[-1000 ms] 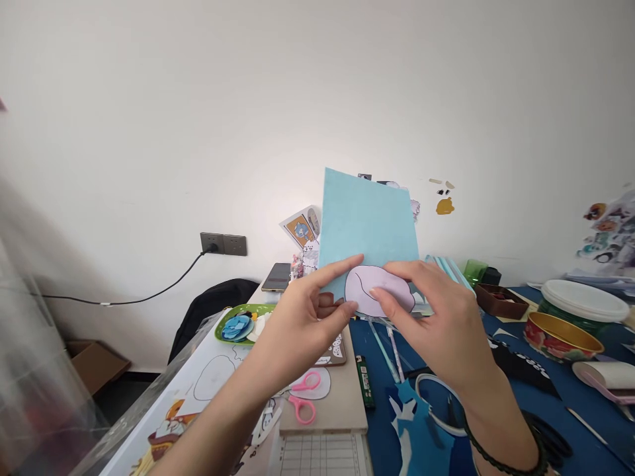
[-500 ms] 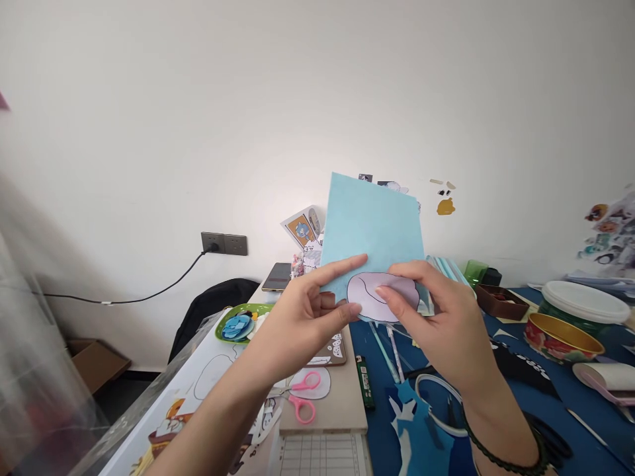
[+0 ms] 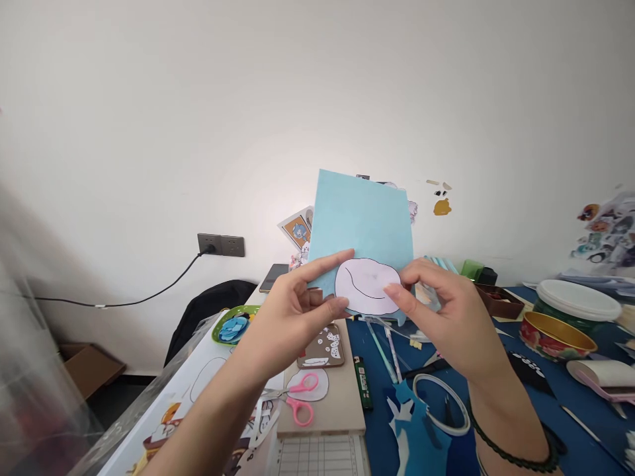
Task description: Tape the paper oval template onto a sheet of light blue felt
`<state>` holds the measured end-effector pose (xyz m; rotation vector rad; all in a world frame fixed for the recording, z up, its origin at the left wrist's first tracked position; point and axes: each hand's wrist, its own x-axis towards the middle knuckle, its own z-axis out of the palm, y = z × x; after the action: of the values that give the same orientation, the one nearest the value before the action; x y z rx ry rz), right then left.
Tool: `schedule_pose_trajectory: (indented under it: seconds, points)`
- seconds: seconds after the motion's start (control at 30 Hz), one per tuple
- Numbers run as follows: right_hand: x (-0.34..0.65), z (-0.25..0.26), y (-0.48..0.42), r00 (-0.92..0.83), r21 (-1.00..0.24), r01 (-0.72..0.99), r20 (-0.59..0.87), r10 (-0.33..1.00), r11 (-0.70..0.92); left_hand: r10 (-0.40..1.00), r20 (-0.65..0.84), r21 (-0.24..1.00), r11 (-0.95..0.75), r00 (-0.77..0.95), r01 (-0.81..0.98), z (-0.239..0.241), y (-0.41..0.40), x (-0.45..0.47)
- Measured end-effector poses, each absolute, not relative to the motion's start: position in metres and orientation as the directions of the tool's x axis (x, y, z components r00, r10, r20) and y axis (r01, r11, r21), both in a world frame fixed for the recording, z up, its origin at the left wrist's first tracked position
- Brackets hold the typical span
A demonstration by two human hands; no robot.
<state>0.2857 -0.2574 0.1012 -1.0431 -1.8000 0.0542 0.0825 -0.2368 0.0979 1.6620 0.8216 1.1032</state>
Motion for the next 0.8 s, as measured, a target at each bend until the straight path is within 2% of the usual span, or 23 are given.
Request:
schedule_pose_trajectory:
  seconds: [0.27,0.8]
  points:
    - [0.2838,0.0995,-0.2563,-0.135,-0.424,0.633,0.763,0.632,0.647,0.886,0.324,0.946,-0.3,0.333,-0.123,0.0943,-0.2359,0.0889]
    - [0.2814,0.0978,-0.256,-0.129,-0.376,0.655,0.799,0.587,0.655,0.875,0.319,0.947,-0.303,0.364,-0.104,0.0972,-0.2386,0.0865]
